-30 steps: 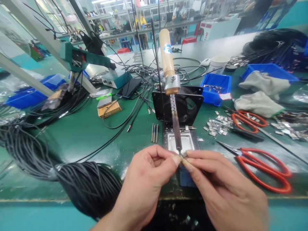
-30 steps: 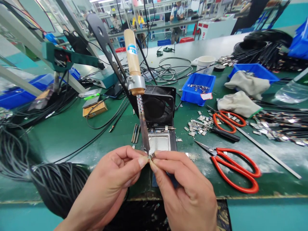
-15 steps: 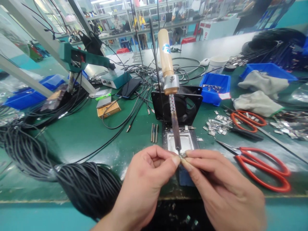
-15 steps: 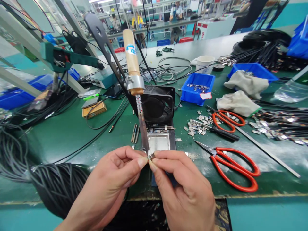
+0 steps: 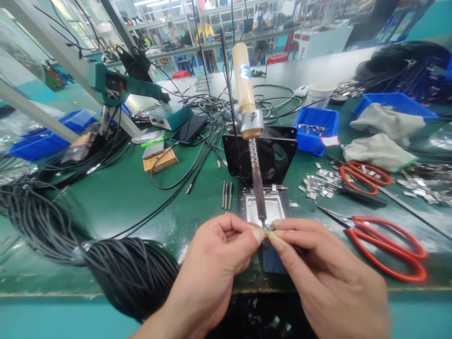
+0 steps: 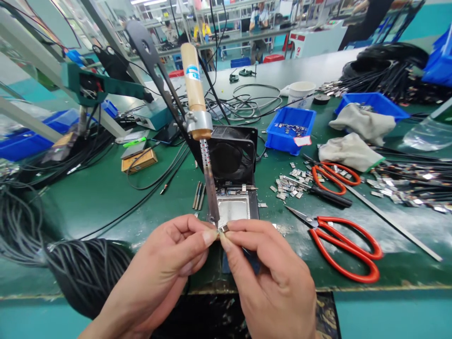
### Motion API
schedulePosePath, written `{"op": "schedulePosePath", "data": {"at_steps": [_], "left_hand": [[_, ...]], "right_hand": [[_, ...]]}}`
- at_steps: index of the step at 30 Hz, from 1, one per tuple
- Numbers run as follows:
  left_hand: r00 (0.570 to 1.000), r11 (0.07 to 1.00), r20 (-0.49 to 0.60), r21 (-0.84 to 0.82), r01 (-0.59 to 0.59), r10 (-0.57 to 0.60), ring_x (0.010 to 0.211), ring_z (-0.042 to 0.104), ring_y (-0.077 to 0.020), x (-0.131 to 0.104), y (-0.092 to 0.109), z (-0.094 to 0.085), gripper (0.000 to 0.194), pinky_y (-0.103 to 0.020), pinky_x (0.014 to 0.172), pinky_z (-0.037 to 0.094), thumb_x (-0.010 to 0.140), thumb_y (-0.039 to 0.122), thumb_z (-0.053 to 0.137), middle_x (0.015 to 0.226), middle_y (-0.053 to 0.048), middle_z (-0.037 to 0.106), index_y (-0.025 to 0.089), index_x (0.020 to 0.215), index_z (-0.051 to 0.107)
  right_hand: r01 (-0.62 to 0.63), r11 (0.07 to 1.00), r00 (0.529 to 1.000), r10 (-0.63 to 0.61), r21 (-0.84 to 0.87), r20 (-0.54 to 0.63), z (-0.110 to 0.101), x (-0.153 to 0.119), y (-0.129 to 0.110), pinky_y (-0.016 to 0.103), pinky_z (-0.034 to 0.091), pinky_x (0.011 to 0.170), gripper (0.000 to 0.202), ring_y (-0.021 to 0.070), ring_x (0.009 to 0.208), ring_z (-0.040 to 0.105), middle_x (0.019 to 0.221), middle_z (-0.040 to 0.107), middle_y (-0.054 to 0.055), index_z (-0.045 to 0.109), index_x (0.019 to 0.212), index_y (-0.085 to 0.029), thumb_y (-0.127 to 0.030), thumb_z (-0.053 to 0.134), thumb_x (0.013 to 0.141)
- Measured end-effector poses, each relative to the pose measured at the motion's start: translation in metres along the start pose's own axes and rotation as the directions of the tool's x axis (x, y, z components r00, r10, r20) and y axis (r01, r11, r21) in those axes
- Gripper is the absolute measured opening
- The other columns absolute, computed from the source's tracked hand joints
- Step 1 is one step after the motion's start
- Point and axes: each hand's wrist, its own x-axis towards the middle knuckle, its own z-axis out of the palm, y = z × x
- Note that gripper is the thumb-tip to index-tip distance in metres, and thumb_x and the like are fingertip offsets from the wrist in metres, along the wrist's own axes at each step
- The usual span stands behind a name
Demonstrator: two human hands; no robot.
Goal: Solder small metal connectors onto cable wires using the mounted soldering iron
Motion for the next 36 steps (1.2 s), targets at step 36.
{"op": "schedulePosePath", "data": {"at_steps": [36], "left_hand": [[1.0,1.0,0.008,0.01,-0.006,0.006,0.051,0.027,-0.0071,-0.0007,-0.0025,-0.0033,0.025,-0.024,0.048,0.019,0.082,0.022,0.078,0.055,0.006,0.047,0.015,0.066,0.061]], "right_hand": [[-0.045,0.997,0.999,0.046,0.06,-0.006,0.0013,-0.0041,0.0006,0.022,0.06,0.08,0.011,0.0132,0.088,0.074,0.101,0.076,-0.002,0.075,0.091,-0.028,-0.017,0.073,0.089]]}}
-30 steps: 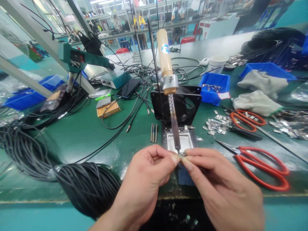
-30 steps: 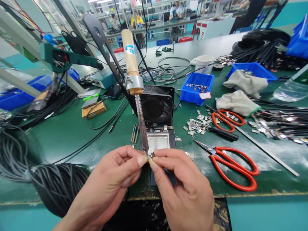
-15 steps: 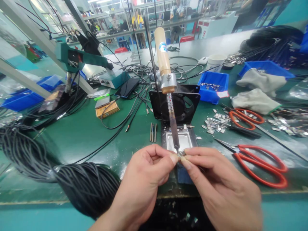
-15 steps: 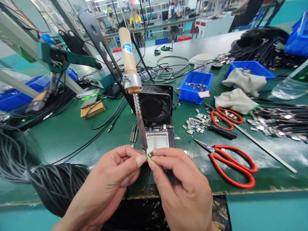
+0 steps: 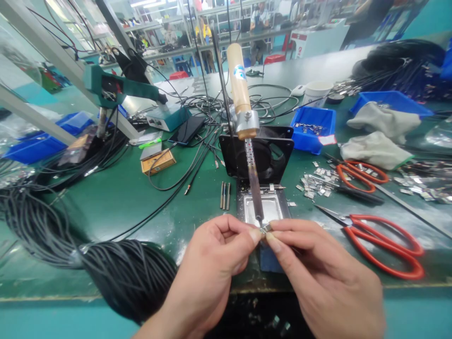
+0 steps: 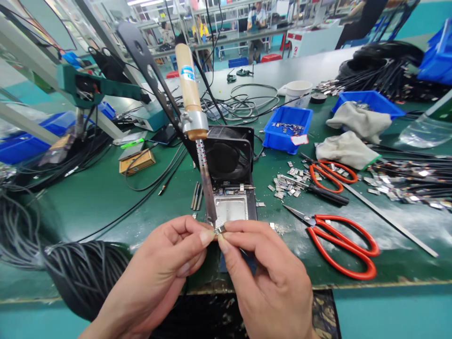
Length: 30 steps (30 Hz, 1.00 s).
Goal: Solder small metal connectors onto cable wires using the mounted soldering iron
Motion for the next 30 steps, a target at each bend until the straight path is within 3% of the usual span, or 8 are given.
{"op": "schedulePosePath", "data": {"at_steps": [30], "left_hand": [[1.0,1.0,-0.005,0.016,-0.023,0.023,0.052,0.032,-0.0071,0.0018,0.0034,0.0021,0.024,-0.021,0.048,0.024,0.079,0.023,0.08,0.057,0.005,0.052,0.015,0.066,0.063]], "right_hand": [[0.016,0.999,1.0,-0.016,0.037,0.014,0.0025,0.0014,0.0042,0.016,0.054,0.085,0.014,0.0075,0.092,0.07,0.104,0.072,-0.006,0.074,0.095,-0.03,-0.016,0.073,0.091]]}}
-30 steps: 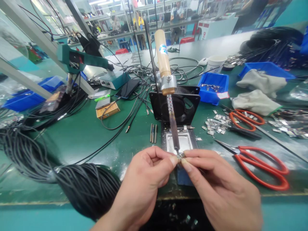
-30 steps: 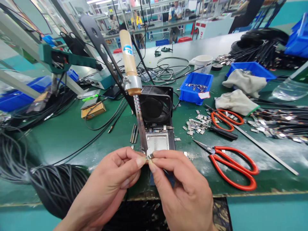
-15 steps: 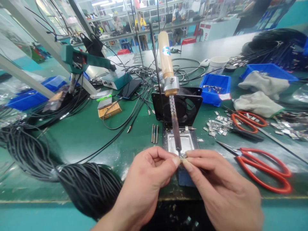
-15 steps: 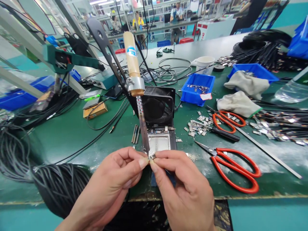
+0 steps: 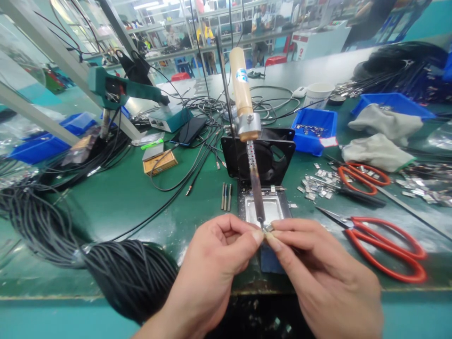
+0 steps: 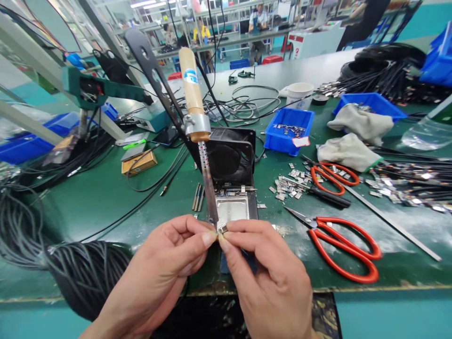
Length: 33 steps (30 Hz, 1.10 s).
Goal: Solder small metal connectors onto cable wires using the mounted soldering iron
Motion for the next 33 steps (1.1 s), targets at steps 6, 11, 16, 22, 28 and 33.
{"op": "schedulePosePath", "data": {"at_steps": [6,11,16,22,28,33], "left_hand": [[1.0,1.0,0.002,0.005,0.004,-0.004,0.052,0.032,-0.007,0.0,-0.001,-0.002,0.024,-0.021,0.048,0.024,0.08,0.024,0.08,0.058,0.004,0.052,0.015,0.067,0.063],[1.0,1.0,0.003,0.006,0.008,-0.008,0.052,0.033,-0.0071,-0.001,-0.001,-0.002,0.023,-0.021,0.048,0.025,0.08,0.024,0.081,0.058,0.004,0.053,0.015,0.067,0.064],[1.0,1.0,-0.001,0.013,0.003,-0.003,0.053,0.033,-0.0071,-0.001,0.0,-0.001,0.024,-0.021,0.048,0.025,0.08,0.024,0.081,0.06,0.003,0.054,0.015,0.066,0.064],[1.0,1.0,-0.001,0.002,0.016,-0.016,0.053,0.032,-0.0069,-0.003,0.0,-0.003,0.023,-0.022,0.049,0.023,0.079,0.024,0.081,0.063,0.002,0.056,0.014,0.067,0.064],[0.998,0.999,0.046,-0.009,0.045,-0.045,0.052,0.028,-0.0073,-0.012,-0.004,-0.007,0.022,-0.023,0.049,0.02,0.081,0.025,0.081,0.059,0.005,0.05,0.015,0.071,0.064],[0.993,0.998,0.097,-0.002,0.06,-0.06,0.052,0.029,-0.0072,-0.023,-0.004,-0.006,0.019,-0.023,0.049,0.02,0.082,0.024,0.081,0.056,0.006,0.049,0.013,0.073,0.068]], "right_hand": [[-0.002,1.0,1.0,0.002,-0.001,-0.007,0.001,-0.001,0.0,0.015,0.054,0.085,0.014,0.0072,0.092,0.07,0.103,0.072,-0.006,0.074,0.096,-0.03,-0.017,0.073,0.091],[0.009,1.0,1.0,-0.009,0.01,-0.01,-0.001,-0.002,0.0,0.017,0.054,0.087,0.015,0.0081,0.094,0.071,0.105,0.073,-0.006,0.074,0.096,-0.03,-0.016,0.074,0.09],[0.04,0.999,0.999,-0.04,0.0,-0.022,0.001,0.0,-0.001,0.017,0.055,0.088,0.016,0.0087,0.092,0.072,0.103,0.074,-0.005,0.074,0.095,-0.029,-0.014,0.074,0.09],[0.052,0.998,0.999,-0.052,0.021,-0.006,-0.001,-0.002,0.0,0.016,0.056,0.086,0.016,0.0081,0.092,0.071,0.102,0.074,-0.005,0.074,0.096,-0.028,-0.013,0.073,0.09],[-0.019,0.995,0.999,0.016,0.094,0.03,-0.008,-0.002,-0.003,0.021,0.058,0.086,0.014,0.0127,0.097,0.071,0.104,0.072,-0.002,0.072,0.096,-0.028,-0.015,0.071,0.091],[-0.159,0.976,0.973,0.13,0.148,0.188,-0.02,-0.003,-0.012,0.019,0.06,0.062,0.004,0.0116,0.068,0.07,0.082,0.071,-0.003,0.067,0.093,-0.026,-0.023,0.067,0.095]]}}
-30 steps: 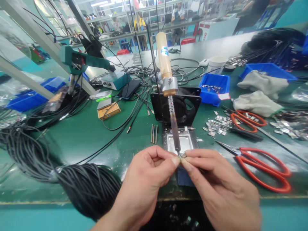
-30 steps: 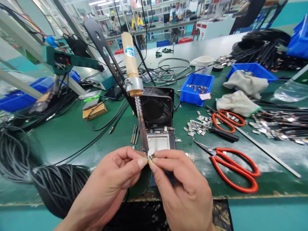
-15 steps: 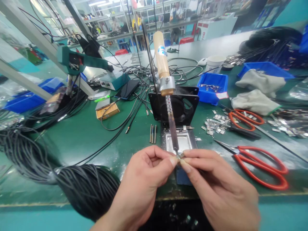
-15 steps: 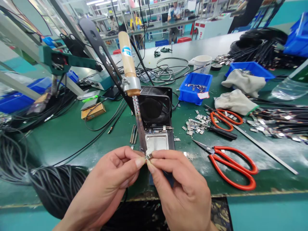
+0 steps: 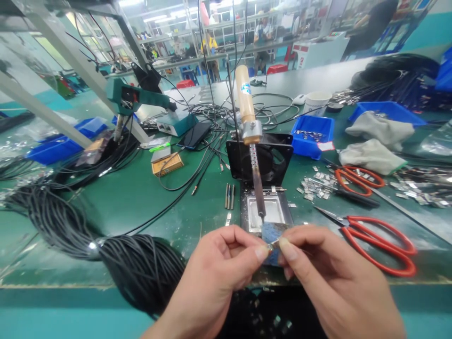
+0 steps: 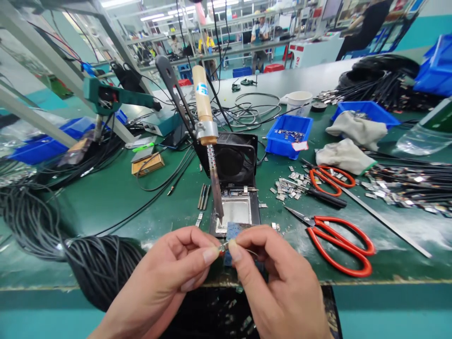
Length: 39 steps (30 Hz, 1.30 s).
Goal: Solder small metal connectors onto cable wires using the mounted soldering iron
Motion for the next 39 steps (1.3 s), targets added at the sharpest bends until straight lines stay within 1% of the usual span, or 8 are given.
{"op": "schedulePosePath", "data": {"at_steps": [3,6,9,14,19,23,26,39], "left_hand": [[0.999,1.0,0.036,0.0,0.001,-0.001,0.054,0.031,-0.0073,-0.004,0.0,0.001,0.018,-0.021,0.049,0.021,0.083,0.025,0.081,0.06,0.003,0.056,0.012,0.075,0.07],[0.999,0.999,0.038,0.037,-0.011,0.01,0.056,0.039,-0.0083,-0.006,-0.002,-0.001,0.017,-0.02,0.051,0.028,0.082,0.027,0.083,0.067,-0.001,0.064,0.013,0.081,0.074],[0.998,0.989,-0.014,0.135,-0.057,0.059,0.058,0.048,-0.0096,-0.005,-0.005,-0.003,0.015,-0.02,0.054,0.036,0.082,0.028,0.084,0.066,-0.001,0.067,0.015,0.084,0.077],[0.985,0.969,-0.102,0.22,-0.112,0.137,0.056,0.05,-0.0089,0.0,-0.005,-0.002,0.012,-0.019,0.052,0.037,0.084,0.029,0.081,0.064,0.001,0.068,0.017,0.084,0.08],[0.982,0.976,-0.094,0.161,-0.145,0.161,0.066,0.059,-0.01,0.008,-0.002,-0.001,0.007,-0.018,0.062,0.043,0.086,0.023,0.08,0.075,-0.002,0.075,0.017,0.084,0.08],[0.998,0.999,-0.039,0.0,-0.043,0.043,0.053,0.044,-0.0056,0.013,0.002,-0.001,0.011,-0.017,0.049,0.03,0.086,0.023,0.079,0.066,0.0,0.069,0.014,0.08,0.077],[1.0,0.997,-0.009,-0.076,0.008,-0.009,0.051,0.039,-0.0048,0.015,0.004,-0.001,0.012,-0.016,0.047,0.025,0.085,0.021,0.08,0.062,0.002,0.065,0.013,0.078,0.074],[0.999,0.993,-0.022,-0.108,-0.046,0.044,0.053,0.046,-0.0052,0.018,0.006,0.001,0.011,-0.016,0.05,0.033,0.086,0.017,0.079,0.063,0.002,0.068,0.014,0.076,0.074]], "right_hand": [[-0.09,0.993,0.993,0.083,0.082,0.082,-0.001,-0.003,-0.002,0.02,0.059,0.054,0.005,0.0117,0.058,0.068,0.072,0.069,-0.003,0.066,0.091,-0.024,-0.025,0.066,0.096],[-0.128,0.974,0.991,0.12,0.185,0.053,0.002,-0.004,0.0,0.02,0.06,0.053,0.008,0.0114,0.055,0.068,0.069,0.07,-0.003,0.066,0.088,-0.023,-0.025,0.067,0.095],[-0.134,0.963,0.99,0.138,0.232,0.001,0.006,-0.002,0.003,0.02,0.062,0.054,0.005,0.0121,0.057,0.07,0.071,0.073,-0.001,0.068,0.09,-0.022,-0.025,0.069,0.094],[-0.16,0.959,0.987,0.163,0.235,0.007,0.013,0.005,0.006,0.022,0.064,0.059,0.006,0.0137,0.062,0.073,0.074,0.076,0.001,0.068,0.09,-0.021,-0.026,0.07,0.093],[-0.132,0.959,0.99,0.142,0.251,-0.023,0.018,0.014,0.006,0.022,0.065,0.06,0.006,0.0138,0.063,0.075,0.074,0.076,0.001,0.069,0.089,-0.021,-0.025,0.07,0.094],[-0.086,0.971,0.993,0.1,0.224,-0.055,0.021,0.016,0.008,0.023,0.065,0.063,0.004,0.0134,0.065,0.075,0.077,0.075,0.0,0.068,0.091,-0.022,-0.021,0.068,0.095],[-0.057,0.976,0.994,0.074,0.208,-0.075,0.021,0.014,0.009,0.021,0.065,0.064,0.005,0.0118,0.066,0.074,0.08,0.074,-0.001,0.067,0.092,-0.023,-0.018,0.067,0.095],[-0.02,0.969,0.994,0.047,0.248,-0.1,0.024,0.015,0.009,0.019,0.064,0.065,0.01,0.01,0.067,0.072,0.081,0.072,-0.003,0.068,0.093,-0.025,-0.016,0.066,0.096]]}}
